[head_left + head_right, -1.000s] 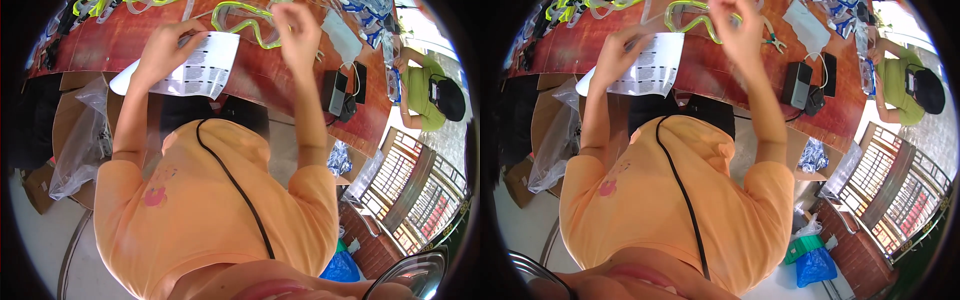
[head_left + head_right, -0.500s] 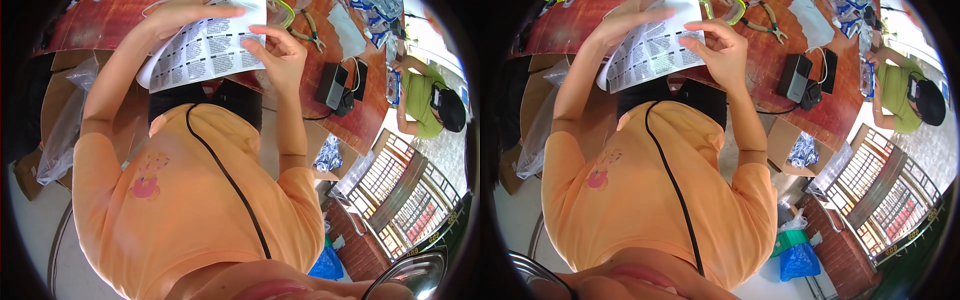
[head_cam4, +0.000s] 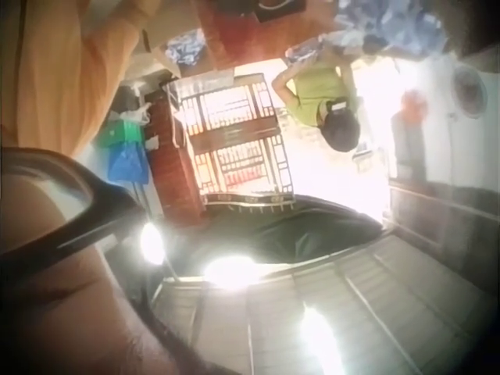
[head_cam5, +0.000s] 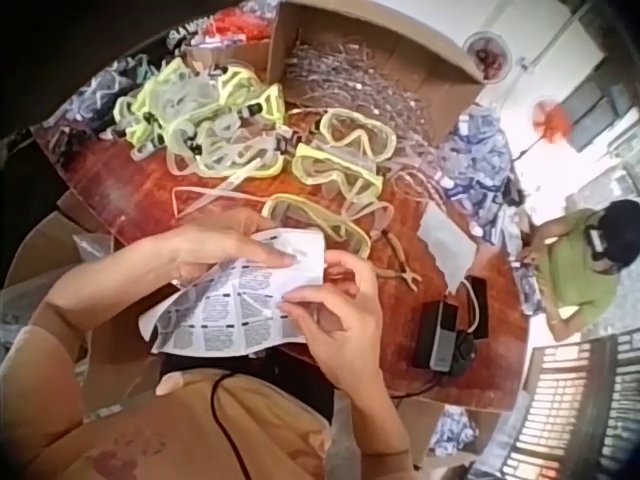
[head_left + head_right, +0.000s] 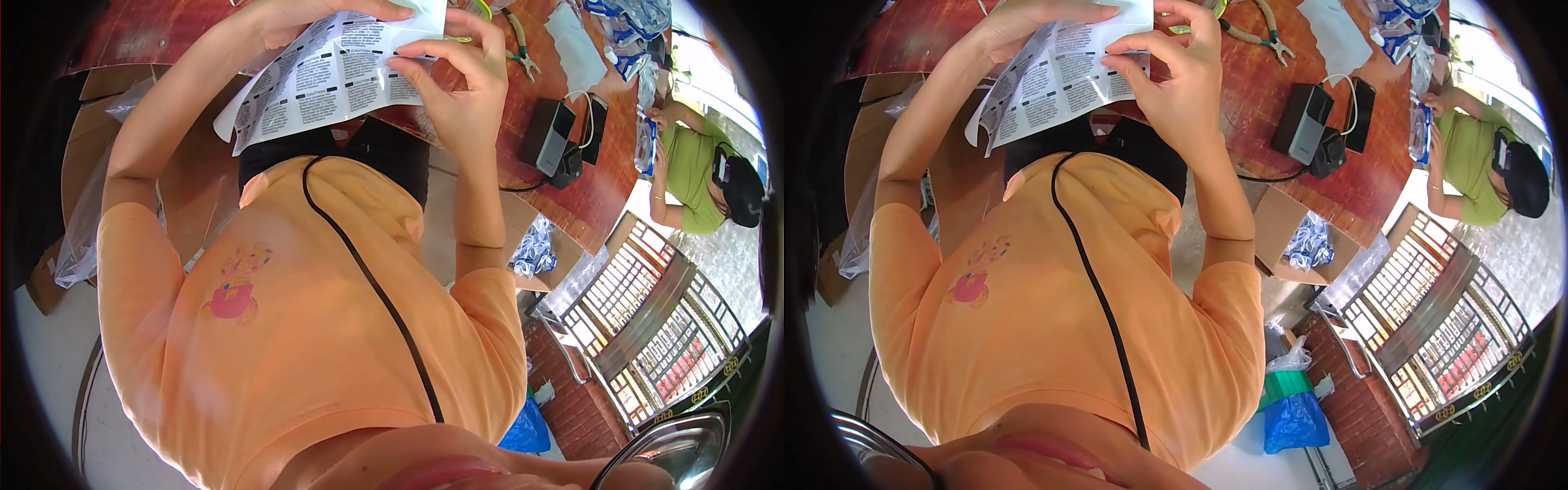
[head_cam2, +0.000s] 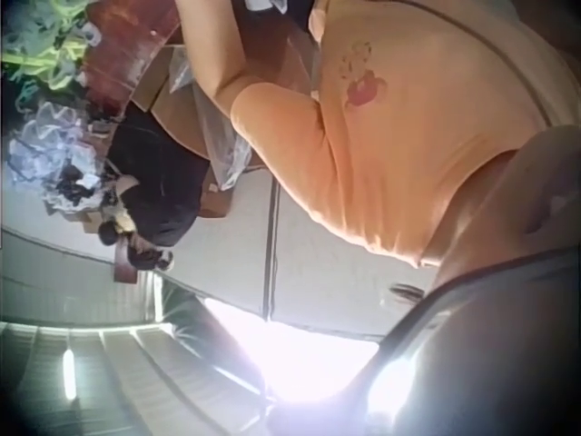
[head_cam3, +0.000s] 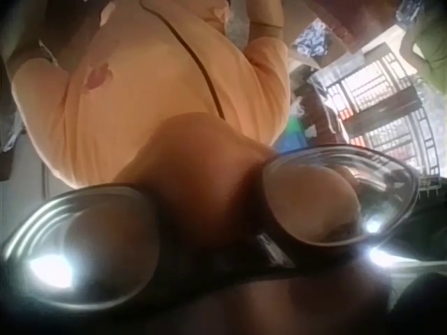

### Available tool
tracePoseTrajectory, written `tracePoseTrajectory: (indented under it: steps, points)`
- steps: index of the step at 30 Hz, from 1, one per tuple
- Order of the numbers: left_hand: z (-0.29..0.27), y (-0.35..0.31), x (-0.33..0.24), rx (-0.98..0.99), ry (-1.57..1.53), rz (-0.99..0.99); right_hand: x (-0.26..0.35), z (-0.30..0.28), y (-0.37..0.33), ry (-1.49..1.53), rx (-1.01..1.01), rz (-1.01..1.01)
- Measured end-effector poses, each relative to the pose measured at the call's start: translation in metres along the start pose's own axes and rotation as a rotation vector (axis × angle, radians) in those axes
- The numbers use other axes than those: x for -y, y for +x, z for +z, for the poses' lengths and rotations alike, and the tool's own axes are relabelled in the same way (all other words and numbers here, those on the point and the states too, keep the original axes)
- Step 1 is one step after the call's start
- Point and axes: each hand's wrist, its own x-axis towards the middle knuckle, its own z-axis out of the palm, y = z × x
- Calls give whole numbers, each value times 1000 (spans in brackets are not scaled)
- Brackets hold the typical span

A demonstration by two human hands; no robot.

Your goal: Packaging safety goggles into plastic bags with an instruction sheet.

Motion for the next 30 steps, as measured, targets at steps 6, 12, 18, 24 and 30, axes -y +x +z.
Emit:
tracePoseTrajectory:
  steps: [6,12,18,24,30]
  points:
    - [2,4,5,-21,7,-27,-32,6,-18,-81,-30,-74]
    - [1,8,11,0,-79,-90,-41,8,-24,-375,-148,-286]
    - [4,12,14,15,-129,-117,-46,5,-30,-438,-221,-437]
    - [8,13,13,17,-94,-79,-47,1,-29,-340,-173,-405]
    - [15,13,9,-21,116,-80,-44,-4,-28,-256,-42,-274]
